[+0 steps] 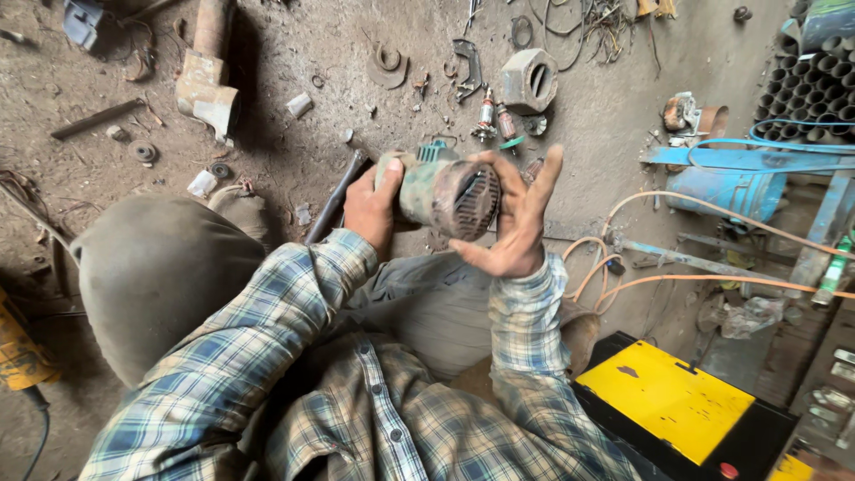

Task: The person sits on the floor and uses an angle grinder to cut and grind a small electric motor, producing sparks. They then use a hammer to tap the motor casing and inspect the component by turning it over in their hands.

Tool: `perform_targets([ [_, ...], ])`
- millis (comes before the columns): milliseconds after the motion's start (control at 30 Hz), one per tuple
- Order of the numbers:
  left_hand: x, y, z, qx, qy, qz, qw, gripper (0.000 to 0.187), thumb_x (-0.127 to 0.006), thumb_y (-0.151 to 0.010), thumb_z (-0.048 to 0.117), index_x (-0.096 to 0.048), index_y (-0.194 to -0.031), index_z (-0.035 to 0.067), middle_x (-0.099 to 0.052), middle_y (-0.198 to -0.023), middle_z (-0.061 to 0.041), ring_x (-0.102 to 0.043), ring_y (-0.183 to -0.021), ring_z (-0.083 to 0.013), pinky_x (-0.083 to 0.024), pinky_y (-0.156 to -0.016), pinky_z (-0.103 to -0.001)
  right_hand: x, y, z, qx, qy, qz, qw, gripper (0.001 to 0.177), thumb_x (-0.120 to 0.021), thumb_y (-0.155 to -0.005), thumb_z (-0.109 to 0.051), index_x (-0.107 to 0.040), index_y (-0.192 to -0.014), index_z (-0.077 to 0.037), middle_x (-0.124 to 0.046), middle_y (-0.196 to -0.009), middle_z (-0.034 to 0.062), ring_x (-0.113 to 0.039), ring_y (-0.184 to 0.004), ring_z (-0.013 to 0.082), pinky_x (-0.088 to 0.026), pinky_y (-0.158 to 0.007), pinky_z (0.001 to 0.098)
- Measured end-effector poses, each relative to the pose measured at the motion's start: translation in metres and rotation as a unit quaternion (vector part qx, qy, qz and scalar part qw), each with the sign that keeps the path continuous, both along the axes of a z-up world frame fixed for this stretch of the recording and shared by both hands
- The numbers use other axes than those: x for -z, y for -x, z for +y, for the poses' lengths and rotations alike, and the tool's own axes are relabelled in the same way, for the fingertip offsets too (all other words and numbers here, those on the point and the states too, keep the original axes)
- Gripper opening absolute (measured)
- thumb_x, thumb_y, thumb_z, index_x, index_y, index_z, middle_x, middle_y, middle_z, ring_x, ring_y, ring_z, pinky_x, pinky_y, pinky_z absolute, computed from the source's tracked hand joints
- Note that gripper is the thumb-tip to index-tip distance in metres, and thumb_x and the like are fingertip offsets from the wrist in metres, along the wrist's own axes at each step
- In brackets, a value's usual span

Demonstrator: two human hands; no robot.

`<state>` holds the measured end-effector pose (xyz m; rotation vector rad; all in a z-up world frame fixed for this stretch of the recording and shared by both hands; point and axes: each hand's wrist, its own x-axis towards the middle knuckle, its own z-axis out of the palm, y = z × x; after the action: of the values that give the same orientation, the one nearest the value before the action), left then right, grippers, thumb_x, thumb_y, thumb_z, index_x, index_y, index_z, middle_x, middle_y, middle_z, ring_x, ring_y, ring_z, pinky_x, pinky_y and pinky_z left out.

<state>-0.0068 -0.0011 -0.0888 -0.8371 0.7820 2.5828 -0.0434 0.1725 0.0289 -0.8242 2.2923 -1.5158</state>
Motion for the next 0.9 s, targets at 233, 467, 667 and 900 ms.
perform_targets([
  [233, 0.002, -0.01, 0.003, 0.068, 0.258, 0.131, 0.955, 0.066, -0.064, -0.094, 0.053, -0.06, -0.137, 0.002, -0.073, -0.116, -0.017, -0.07, -0.104, -0.0254, -0.054, -0.094, -0.036, 0.0, 0.007, 0.006, 0.105, 0.114, -0.072, 0.985, 0.142, -0.09, -0.075, -0.011, 0.016, -0.169, -0.019, -0.056, -0.146, 0.021, -0.061, -0.128, 0.0262, -0.053, -0.112, 0.037],
  [467, 0.009, -0.014, 0.014, 0.007, 0.184, 0.305, 0.934, 0.109, -0.086, -0.083, 0.041, -0.017, -0.158, -0.002, -0.048, -0.147, -0.024, -0.055, -0.135, -0.0299, -0.046, -0.114, -0.04, 0.01, 0.021, 0.009, 0.221, 0.22, -0.158, 0.937, 0.117, -0.083, -0.081, -0.019, -0.008, -0.169, -0.001, -0.064, -0.13, 0.0268, -0.067, -0.116, 0.0299, -0.054, -0.106, 0.0421],
  [667, 0.009, -0.015, 0.011, 0.037, 0.146, 0.244, 0.958, 0.132, -0.089, -0.072, 0.03, 0.005, -0.161, 0.003, -0.051, -0.141, -0.02, -0.062, -0.121, -0.028, -0.052, -0.103, -0.039, 0.023, 0.028, 0.019, 0.221, 0.15, -0.185, 0.946, 0.092, -0.075, -0.092, -0.023, -0.022, -0.163, 0.003, -0.066, -0.131, 0.0242, -0.065, -0.122, 0.0265, -0.05, -0.113, 0.0386],
  [900, 0.019, -0.015, 0.005, -0.013, -0.056, 0.127, 0.99, 0.117, -0.074, -0.076, 0.017, 0.003, -0.163, 0.011, -0.056, -0.133, -0.024, -0.063, -0.113, -0.0294, -0.055, -0.098, -0.042, 0.035, 0.027, 0.026, 0.184, -0.005, -0.17, 0.968, 0.086, -0.071, -0.103, -0.047, -0.037, -0.164, 0.003, -0.064, -0.122, 0.012, -0.055, -0.109, 0.0171, -0.044, -0.102, 0.0311],
])
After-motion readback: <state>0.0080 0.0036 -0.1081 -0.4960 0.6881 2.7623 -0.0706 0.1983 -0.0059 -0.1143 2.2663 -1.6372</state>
